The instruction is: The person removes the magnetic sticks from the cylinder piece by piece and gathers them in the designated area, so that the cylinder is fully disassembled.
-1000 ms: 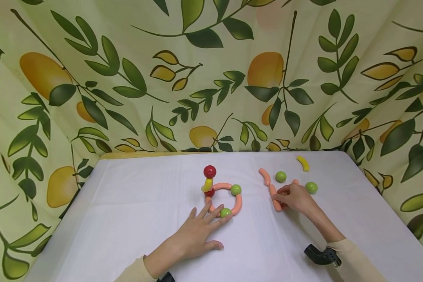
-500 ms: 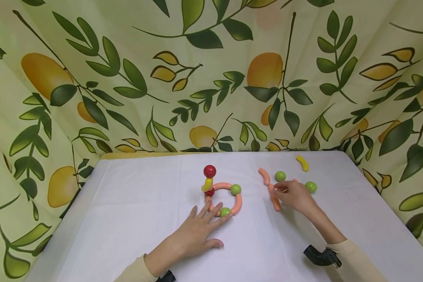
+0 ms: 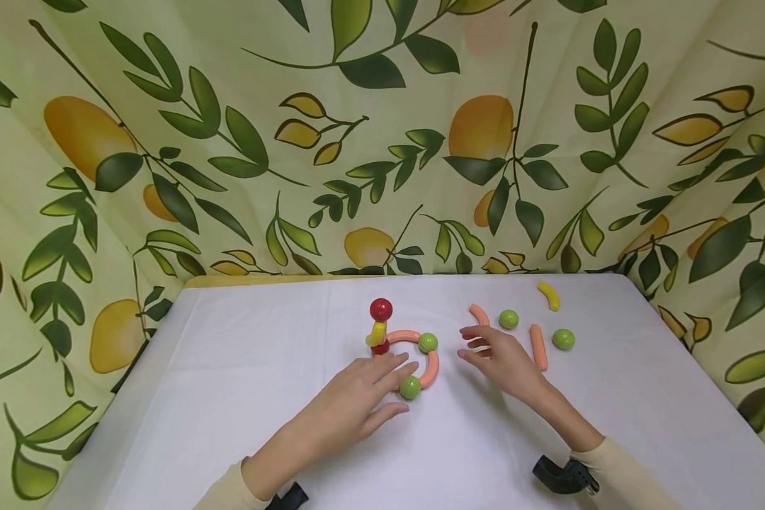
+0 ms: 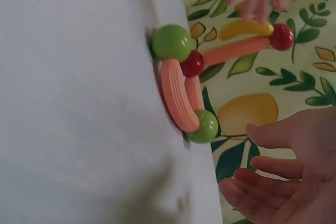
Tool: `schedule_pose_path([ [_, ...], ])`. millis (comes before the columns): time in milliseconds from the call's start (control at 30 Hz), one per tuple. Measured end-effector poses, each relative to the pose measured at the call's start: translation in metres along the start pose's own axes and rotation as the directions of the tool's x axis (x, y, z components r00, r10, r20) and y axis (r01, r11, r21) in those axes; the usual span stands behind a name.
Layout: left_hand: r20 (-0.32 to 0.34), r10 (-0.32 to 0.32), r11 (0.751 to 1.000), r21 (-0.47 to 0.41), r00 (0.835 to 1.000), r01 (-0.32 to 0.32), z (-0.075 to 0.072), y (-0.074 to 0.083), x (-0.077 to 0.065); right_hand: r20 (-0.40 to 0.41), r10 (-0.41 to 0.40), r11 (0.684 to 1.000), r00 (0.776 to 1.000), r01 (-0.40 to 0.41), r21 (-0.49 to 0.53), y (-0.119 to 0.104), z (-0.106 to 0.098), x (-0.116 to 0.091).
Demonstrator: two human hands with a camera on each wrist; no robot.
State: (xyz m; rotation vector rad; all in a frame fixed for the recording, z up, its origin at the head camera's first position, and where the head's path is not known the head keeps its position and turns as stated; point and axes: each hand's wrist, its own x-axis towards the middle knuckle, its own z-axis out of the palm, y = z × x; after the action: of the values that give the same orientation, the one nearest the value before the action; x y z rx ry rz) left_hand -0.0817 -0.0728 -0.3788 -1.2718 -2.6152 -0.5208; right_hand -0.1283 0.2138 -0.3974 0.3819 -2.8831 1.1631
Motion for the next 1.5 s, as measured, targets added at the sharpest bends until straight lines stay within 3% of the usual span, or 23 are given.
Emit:
schedule_pose_path([
  [133,-0.225,0.058,0.997,-0.035,0.973,-0.067,-0.007,-0.005,0.003,0.007,-0.041,0.999,0.999,0.041,0.028,-0.005,0.012,0.003],
  [233,-0.304,0.021,0.997,-0.067,0.952,-0.043,-0.010,-0.011,0.004,0.003,-0.076,0.996,0.997,0.075,0.039,-0.008,0.022,0.005],
  [433,-0.375,-0.082,0.991,-0.127,0.923,0.036,-0.009,-0.024,0.007,0.000,-0.071,0.997,0.997,0.071,0.015,-0.012,0.041,0.007],
  [600,-0.349,-0.204,0.961,-0.251,0.915,0.119,-0.005,-0.034,0.016,0.031,-0.028,1.000,0.999,0.028,0.014,-0.017,0.053,0.005],
  [700,-0.305,-0.278,0.913,-0.378,0.911,0.152,-0.002,-0.038,0.022,0.065,-0.010,1.000,0.998,0.010,0.010,-0.021,0.058,0.003],
  [833,-0.270,-0.340,0.827,-0.542,0.901,0.149,0.002,-0.043,0.031,0.105,-0.033,0.999,0.994,0.032,0.014,-0.024,0.063,0.002],
  [1000,-0.219,-0.412,0.732,-0.657,0.885,0.178,0.007,-0.046,0.037,0.123,-0.045,0.999,0.991,0.044,0.013,-0.026,0.065,0.001],
  [1200,-0.136,-0.492,0.563,-0.803,0.860,0.194,0.010,-0.053,0.039,0.157,-0.017,1.000,0.987,0.015,0.014,-0.028,0.068,0.000],
  [1267,-0.132,-0.514,0.522,-0.832,0.848,0.187,0.010,-0.055,0.040,0.169,-0.012,1.000,0.986,0.012,0.003,-0.029,0.068,0.000],
  [1333,-0.127,-0.523,0.497,-0.849,0.843,0.181,0.009,-0.057,0.040,0.175,-0.010,1.000,0.984,0.012,-0.007,-0.030,0.068,0.001],
  [1500,-0.100,-0.528,0.486,-0.850,0.844,0.204,0.009,-0.060,0.042,0.193,-0.012,1.000,0.981,0.012,0.001,-0.031,0.065,0.002],
])
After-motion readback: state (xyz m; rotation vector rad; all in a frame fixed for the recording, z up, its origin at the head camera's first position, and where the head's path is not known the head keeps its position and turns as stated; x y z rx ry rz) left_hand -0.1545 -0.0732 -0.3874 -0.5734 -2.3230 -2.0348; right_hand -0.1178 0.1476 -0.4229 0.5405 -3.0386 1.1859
